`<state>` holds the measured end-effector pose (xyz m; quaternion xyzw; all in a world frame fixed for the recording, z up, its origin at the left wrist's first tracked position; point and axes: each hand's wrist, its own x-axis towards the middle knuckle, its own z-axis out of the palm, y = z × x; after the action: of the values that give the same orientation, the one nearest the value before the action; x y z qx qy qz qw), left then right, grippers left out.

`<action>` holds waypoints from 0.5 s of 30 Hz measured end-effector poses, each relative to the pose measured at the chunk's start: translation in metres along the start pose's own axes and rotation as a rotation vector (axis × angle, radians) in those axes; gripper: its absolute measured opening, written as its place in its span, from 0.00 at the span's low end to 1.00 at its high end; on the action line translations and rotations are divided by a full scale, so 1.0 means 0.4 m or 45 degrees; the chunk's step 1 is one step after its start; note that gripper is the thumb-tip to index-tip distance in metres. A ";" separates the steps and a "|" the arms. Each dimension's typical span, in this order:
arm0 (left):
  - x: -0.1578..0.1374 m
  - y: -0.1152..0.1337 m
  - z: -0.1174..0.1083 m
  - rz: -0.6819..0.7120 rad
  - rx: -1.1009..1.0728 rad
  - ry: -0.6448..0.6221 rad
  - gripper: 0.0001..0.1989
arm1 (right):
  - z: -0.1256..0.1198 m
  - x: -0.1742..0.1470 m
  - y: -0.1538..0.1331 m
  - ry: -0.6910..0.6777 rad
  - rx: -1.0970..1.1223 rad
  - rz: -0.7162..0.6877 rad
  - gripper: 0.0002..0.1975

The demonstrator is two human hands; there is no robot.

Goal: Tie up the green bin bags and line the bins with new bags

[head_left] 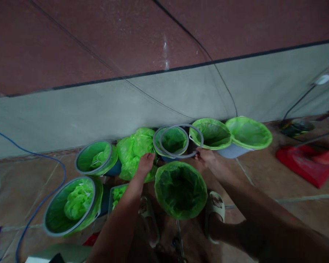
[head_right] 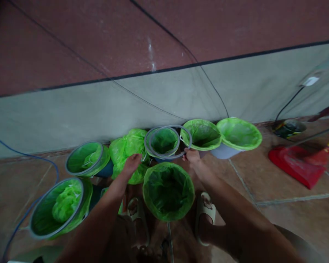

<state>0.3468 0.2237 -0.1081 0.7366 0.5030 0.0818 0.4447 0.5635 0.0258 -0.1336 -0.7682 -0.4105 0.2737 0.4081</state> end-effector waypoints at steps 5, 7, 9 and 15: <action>-0.038 0.028 -0.013 -0.225 -0.573 -0.274 0.27 | -0.030 -0.175 0.014 0.189 0.325 0.597 0.13; -0.064 0.026 0.000 -0.175 -0.493 -0.398 0.26 | -0.031 -0.248 0.031 0.151 0.366 0.770 0.13; -0.088 0.013 0.020 -0.063 -0.166 -0.450 0.20 | -0.025 -0.298 0.049 0.068 0.254 0.886 0.13; -0.124 -0.038 0.059 0.268 0.880 -0.518 0.10 | 0.022 -0.307 0.067 -0.238 -0.451 0.903 0.15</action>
<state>0.3263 0.1711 -0.1171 0.8910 0.3247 -0.1941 0.2509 0.5048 -0.0843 -0.1504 -0.8924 -0.1962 0.3911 0.1107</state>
